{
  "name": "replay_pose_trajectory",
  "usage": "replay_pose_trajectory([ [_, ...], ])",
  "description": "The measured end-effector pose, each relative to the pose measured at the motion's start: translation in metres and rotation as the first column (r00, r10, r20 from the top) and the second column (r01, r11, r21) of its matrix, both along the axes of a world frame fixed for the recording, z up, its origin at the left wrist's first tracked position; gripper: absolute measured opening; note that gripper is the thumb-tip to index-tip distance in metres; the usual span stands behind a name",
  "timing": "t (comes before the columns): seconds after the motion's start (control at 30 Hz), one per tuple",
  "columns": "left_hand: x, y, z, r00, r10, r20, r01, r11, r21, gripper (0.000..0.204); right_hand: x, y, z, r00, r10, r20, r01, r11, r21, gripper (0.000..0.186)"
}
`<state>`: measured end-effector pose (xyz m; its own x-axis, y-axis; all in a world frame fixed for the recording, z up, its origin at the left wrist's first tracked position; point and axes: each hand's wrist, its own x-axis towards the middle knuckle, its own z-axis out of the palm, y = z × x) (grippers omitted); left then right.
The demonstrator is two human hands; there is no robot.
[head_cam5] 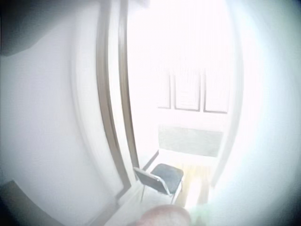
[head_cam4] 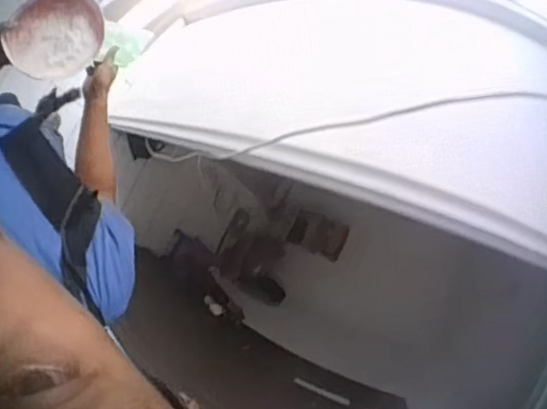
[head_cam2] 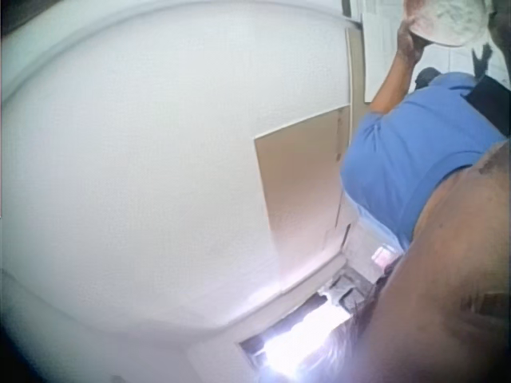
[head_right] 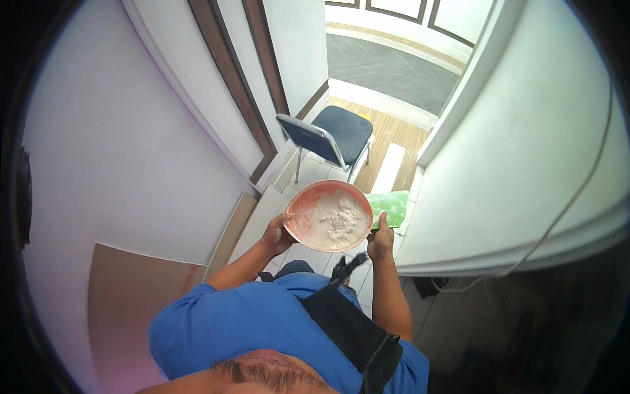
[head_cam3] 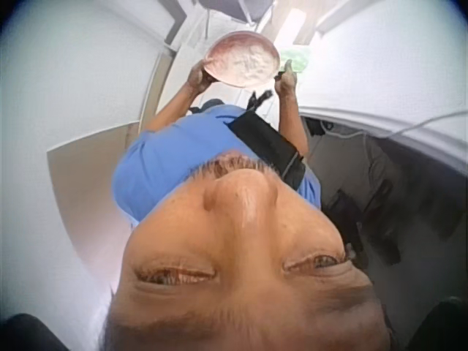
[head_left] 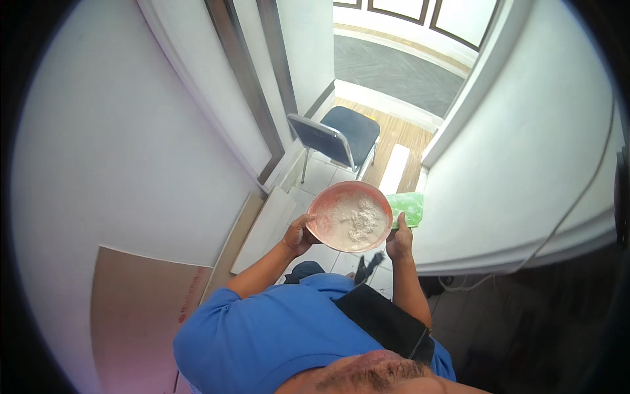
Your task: The person scoops a white powder from a bag into a red bowl, mixes it with a green trowel, and applies the mixture to a curved ceiling surface. The person moves from a storage area to a staircase and continues applying the material to the ceiling.
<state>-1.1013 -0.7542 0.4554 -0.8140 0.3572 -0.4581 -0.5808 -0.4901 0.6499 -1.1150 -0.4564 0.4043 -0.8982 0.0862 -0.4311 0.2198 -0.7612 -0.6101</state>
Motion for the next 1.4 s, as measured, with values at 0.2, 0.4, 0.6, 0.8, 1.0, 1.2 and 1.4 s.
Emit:
replay_pose_trajectory([
  [0.2,-0.034,-0.001,-0.011,0.997,-0.039,-0.065,0.042,0.998,0.048,0.071,-0.050,-0.007,-0.034,0.991,0.092,-0.093,-0.095,0.995,-0.035,0.043],
  [0.4,-0.195,0.058,-0.025,0.991,-0.081,-0.110,0.088,0.995,0.055,0.065,-0.190,0.043,-0.018,0.989,0.044,-0.142,-0.043,0.999,0.009,0.049],
  [0.6,-0.266,0.091,-0.026,0.982,-0.114,-0.149,0.100,0.990,-0.101,0.075,-0.246,0.081,-0.005,0.997,-0.023,-0.067,0.033,0.989,0.142,0.047],
  [0.8,-0.296,0.115,-0.013,0.972,-0.080,-0.219,0.031,0.975,-0.219,0.083,-0.287,0.097,-0.006,0.984,0.028,-0.174,-0.024,0.999,0.028,0.048],
  [1.0,-0.296,0.158,-0.047,0.953,0.088,-0.288,-0.107,0.993,-0.051,0.093,-0.327,0.120,-0.029,0.979,0.134,-0.152,-0.124,0.989,0.078,0.052],
  [1.2,-0.252,0.203,-0.095,0.872,0.252,-0.420,-0.139,0.950,0.280,0.101,-0.310,0.130,-0.101,0.958,0.175,-0.226,-0.127,0.969,0.214,0.052],
  [1.4,-0.206,0.233,-0.149,0.846,0.450,-0.287,-0.333,0.865,0.376,0.087,-0.297,0.157,-0.131,0.889,0.322,-0.327,-0.237,0.932,0.274,0.050],
])
